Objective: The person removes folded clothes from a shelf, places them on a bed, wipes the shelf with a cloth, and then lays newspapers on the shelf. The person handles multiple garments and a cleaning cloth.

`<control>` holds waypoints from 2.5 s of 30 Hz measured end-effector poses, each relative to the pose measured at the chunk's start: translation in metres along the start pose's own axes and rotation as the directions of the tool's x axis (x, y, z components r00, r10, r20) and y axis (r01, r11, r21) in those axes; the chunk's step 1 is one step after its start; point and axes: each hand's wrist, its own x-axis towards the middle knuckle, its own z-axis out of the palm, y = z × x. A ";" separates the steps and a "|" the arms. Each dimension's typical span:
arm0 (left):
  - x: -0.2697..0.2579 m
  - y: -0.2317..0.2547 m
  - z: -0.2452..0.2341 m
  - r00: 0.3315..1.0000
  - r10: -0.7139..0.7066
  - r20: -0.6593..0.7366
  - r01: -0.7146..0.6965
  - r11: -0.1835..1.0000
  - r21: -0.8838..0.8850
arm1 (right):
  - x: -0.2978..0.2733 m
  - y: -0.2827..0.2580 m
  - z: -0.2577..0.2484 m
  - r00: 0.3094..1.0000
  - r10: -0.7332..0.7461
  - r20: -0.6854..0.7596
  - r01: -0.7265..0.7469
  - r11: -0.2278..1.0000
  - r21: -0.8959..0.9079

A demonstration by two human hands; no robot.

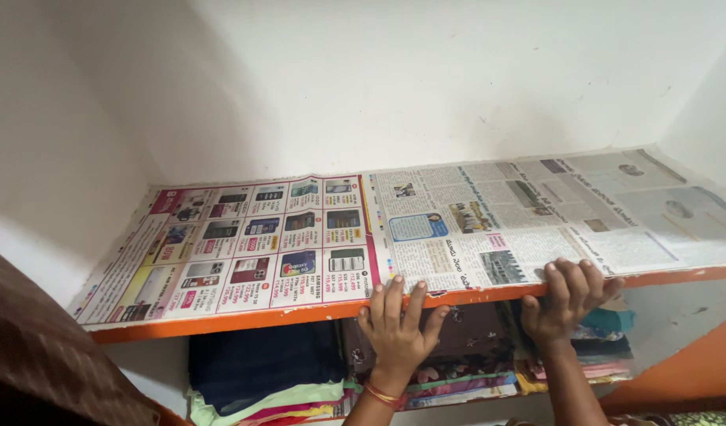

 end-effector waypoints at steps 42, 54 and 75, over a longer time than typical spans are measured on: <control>-0.208 0.411 -0.194 0.513 0.669 0.538 0.321 0.432 -0.843 | -0.173 0.049 -0.577 0.316 0.947 0.066 -0.852 0.313 -0.419; -0.416 0.554 -0.321 -0.161 0.951 0.263 0.508 0.308 -0.804 | -0.422 -0.013 -0.883 -0.179 0.909 -0.376 -0.815 -0.351 -0.461; -0.510 0.617 -0.399 -0.446 0.892 0.073 0.555 0.340 -0.759 | -0.463 -0.064 -0.943 -0.031 0.626 -0.779 -0.649 -0.606 -0.461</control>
